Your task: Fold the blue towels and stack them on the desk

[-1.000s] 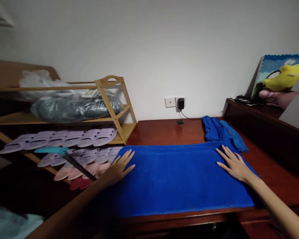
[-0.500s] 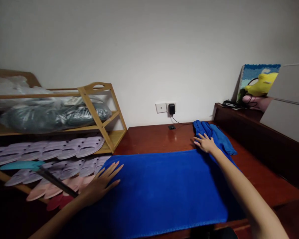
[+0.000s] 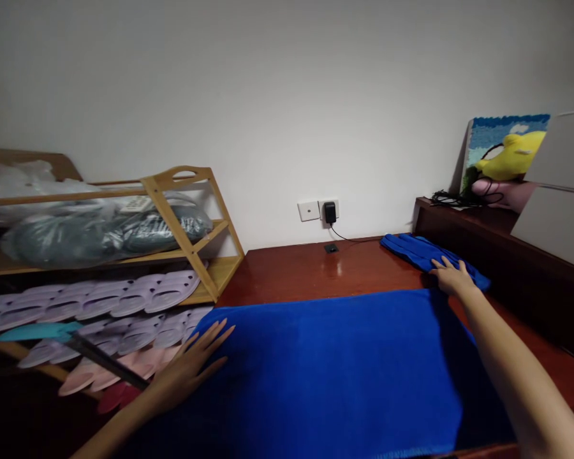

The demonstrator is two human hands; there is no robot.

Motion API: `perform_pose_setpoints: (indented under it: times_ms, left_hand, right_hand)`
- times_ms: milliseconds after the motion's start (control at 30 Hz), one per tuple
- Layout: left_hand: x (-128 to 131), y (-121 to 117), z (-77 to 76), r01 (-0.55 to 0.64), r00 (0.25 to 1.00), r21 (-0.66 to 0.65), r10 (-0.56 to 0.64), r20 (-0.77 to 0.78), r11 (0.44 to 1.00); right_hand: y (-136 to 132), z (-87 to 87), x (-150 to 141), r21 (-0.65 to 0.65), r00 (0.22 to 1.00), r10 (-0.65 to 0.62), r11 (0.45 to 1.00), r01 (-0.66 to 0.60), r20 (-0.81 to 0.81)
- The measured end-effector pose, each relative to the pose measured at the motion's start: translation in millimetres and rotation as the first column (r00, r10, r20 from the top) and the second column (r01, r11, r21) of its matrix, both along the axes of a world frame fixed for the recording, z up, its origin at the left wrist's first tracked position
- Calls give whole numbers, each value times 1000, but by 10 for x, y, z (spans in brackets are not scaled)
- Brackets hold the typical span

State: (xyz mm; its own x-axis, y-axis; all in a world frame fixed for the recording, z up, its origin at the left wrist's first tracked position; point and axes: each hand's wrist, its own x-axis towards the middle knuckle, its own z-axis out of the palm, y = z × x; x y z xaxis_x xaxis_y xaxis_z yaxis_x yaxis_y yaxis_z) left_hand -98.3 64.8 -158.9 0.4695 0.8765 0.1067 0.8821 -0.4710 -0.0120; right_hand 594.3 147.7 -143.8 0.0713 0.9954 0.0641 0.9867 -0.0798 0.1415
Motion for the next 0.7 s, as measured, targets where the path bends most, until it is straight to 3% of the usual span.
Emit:
perform_pose_setpoints:
  times_ms: [133, 200, 267, 333, 467, 700]
  left_hand:
    - [31, 6, 88, -25, 1000, -88, 25, 8, 996]
    - [61, 28, 123, -60, 998, -84, 63, 32, 995]
    - [90, 64, 129, -105, 993, -17, 106, 61, 994]
    - [103, 109, 106, -135, 989, 20, 133, 63, 991]
    - [83, 205, 35, -167, 984, -72, 171, 49, 983]
    - [164, 237, 114, -225, 972, -17, 225, 60, 974]
  right_hand:
    - [-238, -47, -478, 214, 987, 146, 968, -129, -67]
    - [-408, -121, -748, 155, 962, 197, 973, -169, -188]
    - [-577, -226, -925, 45, 951, 156, 988, -150, -266]
    - [-698, -339, -985, -32, 956, 83, 995, -95, -283]
    - [-693, -468, -898, -55, 959, 74, 994, -92, -274]
    - [-423, -284, -928, -22, 954, 138, 989, -149, -265]
